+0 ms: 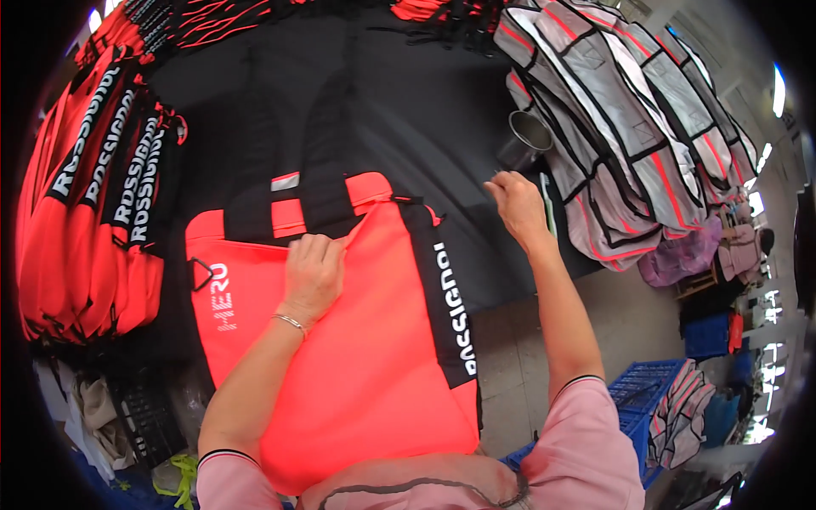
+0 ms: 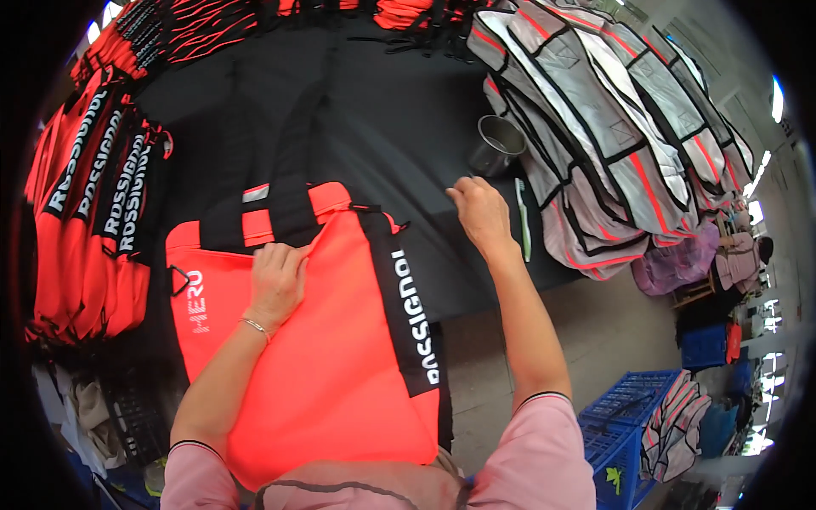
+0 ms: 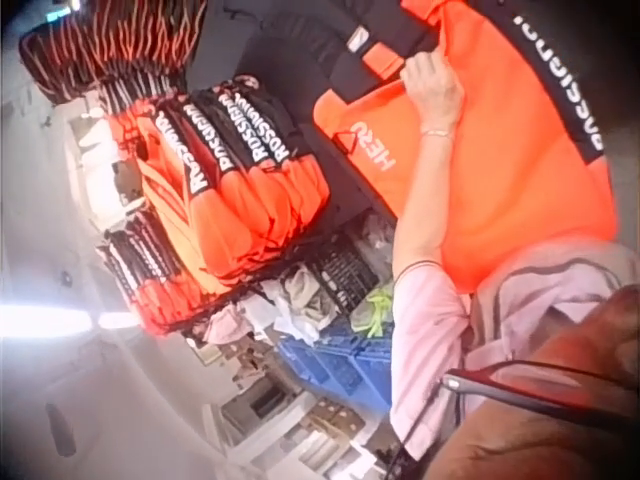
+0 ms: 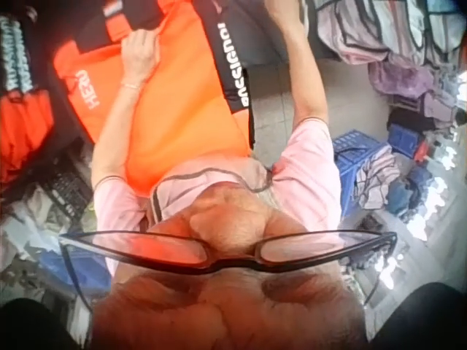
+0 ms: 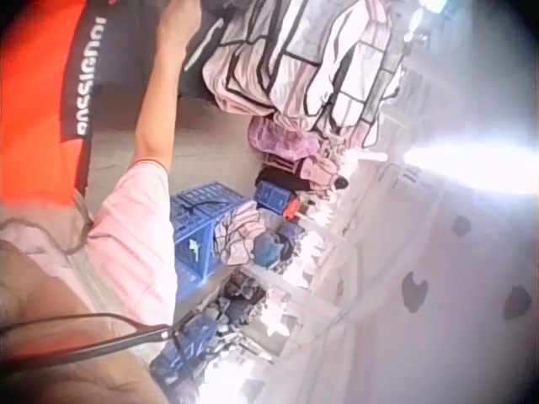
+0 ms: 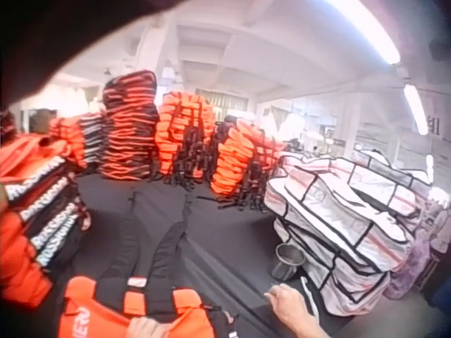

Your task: The person is inspecting and finishing the assembly of backpacks by adjusting straps and zipping components.

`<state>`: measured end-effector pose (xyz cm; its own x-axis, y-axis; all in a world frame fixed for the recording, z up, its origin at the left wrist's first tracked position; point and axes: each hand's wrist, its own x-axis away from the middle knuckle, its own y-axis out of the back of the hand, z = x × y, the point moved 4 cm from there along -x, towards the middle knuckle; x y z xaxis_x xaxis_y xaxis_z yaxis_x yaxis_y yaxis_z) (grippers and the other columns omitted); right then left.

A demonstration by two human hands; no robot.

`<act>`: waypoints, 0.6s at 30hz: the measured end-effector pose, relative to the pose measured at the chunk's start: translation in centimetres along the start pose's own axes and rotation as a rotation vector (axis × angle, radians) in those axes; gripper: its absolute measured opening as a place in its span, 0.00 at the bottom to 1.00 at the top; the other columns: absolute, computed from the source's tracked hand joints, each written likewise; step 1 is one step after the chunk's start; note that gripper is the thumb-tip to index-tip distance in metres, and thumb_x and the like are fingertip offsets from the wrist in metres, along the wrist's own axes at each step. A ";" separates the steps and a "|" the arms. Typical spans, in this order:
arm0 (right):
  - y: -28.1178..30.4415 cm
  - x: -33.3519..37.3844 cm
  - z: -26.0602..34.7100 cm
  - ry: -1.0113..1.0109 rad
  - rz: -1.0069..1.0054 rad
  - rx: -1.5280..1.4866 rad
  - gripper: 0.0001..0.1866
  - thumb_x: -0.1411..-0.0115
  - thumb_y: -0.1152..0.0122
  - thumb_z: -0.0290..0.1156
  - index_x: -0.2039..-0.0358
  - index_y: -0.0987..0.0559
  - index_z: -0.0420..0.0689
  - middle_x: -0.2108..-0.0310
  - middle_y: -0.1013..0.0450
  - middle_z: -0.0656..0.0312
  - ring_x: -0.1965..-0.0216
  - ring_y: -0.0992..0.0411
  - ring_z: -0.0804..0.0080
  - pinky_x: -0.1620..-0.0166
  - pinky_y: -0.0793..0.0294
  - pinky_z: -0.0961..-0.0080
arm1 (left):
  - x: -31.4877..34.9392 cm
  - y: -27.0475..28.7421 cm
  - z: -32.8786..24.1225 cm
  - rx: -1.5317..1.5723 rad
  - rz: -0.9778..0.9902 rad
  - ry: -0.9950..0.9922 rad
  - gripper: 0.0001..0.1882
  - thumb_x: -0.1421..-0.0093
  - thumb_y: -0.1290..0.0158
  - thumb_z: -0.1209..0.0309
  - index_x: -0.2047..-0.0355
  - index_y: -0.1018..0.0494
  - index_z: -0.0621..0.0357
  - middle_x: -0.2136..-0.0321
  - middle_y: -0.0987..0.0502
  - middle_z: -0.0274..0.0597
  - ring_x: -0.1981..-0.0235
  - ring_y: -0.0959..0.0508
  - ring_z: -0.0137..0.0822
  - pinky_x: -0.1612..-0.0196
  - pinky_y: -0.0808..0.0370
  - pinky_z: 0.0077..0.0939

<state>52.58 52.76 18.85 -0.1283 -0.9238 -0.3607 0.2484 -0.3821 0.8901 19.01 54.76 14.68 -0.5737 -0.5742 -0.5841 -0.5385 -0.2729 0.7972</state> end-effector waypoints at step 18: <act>-0.8 -0.8 5.0 -0.036 -0.189 -0.180 0.17 0.41 0.47 0.18 0.50 0.27 0.38 0.58 0.30 0.47 0.54 0.30 0.49 0.51 0.29 0.59 | 1.1 -0.9 -3.8 -0.155 0.097 0.055 0.19 0.41 0.46 0.72 0.51 0.29 0.68 0.60 0.29 0.42 0.59 0.27 0.39 0.60 0.30 0.31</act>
<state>47.64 53.90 19.79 -0.2218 -0.8355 -0.5028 0.3836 -0.5488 0.7427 21.19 51.37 13.91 -0.5813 -0.6440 -0.4973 -0.3779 -0.3275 0.8660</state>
